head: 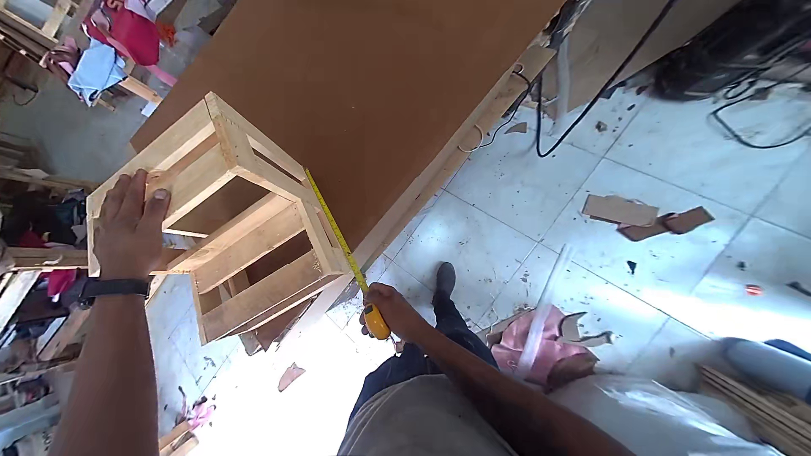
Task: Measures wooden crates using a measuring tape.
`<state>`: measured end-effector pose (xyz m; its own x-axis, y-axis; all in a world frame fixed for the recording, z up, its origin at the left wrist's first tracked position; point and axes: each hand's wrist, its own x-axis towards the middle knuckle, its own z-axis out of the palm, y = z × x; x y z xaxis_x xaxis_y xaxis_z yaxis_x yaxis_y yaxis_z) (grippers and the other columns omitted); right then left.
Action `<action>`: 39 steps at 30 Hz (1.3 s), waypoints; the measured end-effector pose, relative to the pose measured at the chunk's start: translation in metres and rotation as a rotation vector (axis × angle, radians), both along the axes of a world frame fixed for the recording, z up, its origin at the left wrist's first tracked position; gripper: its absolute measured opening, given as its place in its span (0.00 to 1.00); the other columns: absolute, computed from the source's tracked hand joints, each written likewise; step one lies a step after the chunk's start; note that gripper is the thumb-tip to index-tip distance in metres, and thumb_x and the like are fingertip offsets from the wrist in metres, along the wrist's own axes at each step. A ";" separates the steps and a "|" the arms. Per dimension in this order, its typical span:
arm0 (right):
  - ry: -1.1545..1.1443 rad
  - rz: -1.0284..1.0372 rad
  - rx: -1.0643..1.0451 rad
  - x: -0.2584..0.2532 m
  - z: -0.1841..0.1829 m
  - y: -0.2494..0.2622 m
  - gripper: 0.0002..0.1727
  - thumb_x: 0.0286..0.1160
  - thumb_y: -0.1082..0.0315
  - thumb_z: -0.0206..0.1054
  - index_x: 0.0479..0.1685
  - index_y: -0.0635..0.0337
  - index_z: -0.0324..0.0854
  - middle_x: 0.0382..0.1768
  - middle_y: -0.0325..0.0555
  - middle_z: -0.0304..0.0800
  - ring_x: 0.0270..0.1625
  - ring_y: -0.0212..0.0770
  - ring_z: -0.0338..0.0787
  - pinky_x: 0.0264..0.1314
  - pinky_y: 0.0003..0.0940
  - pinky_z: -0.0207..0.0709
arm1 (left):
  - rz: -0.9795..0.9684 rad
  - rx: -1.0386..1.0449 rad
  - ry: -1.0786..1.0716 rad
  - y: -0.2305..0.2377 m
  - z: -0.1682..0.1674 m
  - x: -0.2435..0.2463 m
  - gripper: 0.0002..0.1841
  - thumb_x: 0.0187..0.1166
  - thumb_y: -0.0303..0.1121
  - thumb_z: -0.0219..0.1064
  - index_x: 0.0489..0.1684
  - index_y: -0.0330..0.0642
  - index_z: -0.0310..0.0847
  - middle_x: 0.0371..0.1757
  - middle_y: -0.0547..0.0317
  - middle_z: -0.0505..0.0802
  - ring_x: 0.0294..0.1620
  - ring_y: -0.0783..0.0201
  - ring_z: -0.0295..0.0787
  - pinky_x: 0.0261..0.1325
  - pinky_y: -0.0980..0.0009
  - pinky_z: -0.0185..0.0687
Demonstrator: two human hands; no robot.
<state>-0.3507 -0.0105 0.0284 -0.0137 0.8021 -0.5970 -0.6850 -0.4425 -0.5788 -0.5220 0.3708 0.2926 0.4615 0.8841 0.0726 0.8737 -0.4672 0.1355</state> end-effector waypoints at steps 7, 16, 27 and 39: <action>-0.061 -0.011 0.028 -0.006 -0.003 -0.005 0.17 0.93 0.58 0.49 0.56 0.65 0.74 0.38 0.61 0.91 0.36 0.53 0.95 0.41 0.46 0.91 | -0.032 0.037 0.021 0.009 -0.005 -0.007 0.41 0.78 0.79 0.38 0.92 0.79 0.56 0.95 0.68 0.60 0.96 0.51 0.47 0.88 0.29 0.45; -0.130 -0.061 0.098 0.012 0.005 -0.001 0.17 0.92 0.58 0.49 0.55 0.64 0.74 0.36 0.59 0.91 0.36 0.52 0.95 0.42 0.46 0.91 | -0.019 0.060 0.004 0.001 -0.003 -0.001 0.43 0.77 0.79 0.38 0.92 0.72 0.59 0.94 0.60 0.62 0.95 0.44 0.49 0.84 0.24 0.48; -0.585 0.042 0.354 0.157 0.070 0.030 0.16 0.89 0.60 0.54 0.50 0.61 0.84 0.39 0.56 0.91 0.35 0.49 0.90 0.41 0.44 0.87 | 0.014 -0.001 -0.265 0.002 0.008 0.001 0.42 0.71 0.78 0.56 0.81 0.65 0.77 0.89 0.62 0.73 0.94 0.45 0.51 0.87 0.26 0.45; -0.578 0.356 0.370 0.302 0.014 0.059 0.15 0.84 0.60 0.58 0.42 0.56 0.89 0.34 0.49 0.91 0.33 0.43 0.88 0.37 0.37 0.84 | -0.078 -0.005 -0.431 -0.042 0.013 0.166 0.11 0.76 0.43 0.75 0.49 0.51 0.92 0.44 0.62 0.94 0.39 0.65 0.90 0.46 0.58 0.89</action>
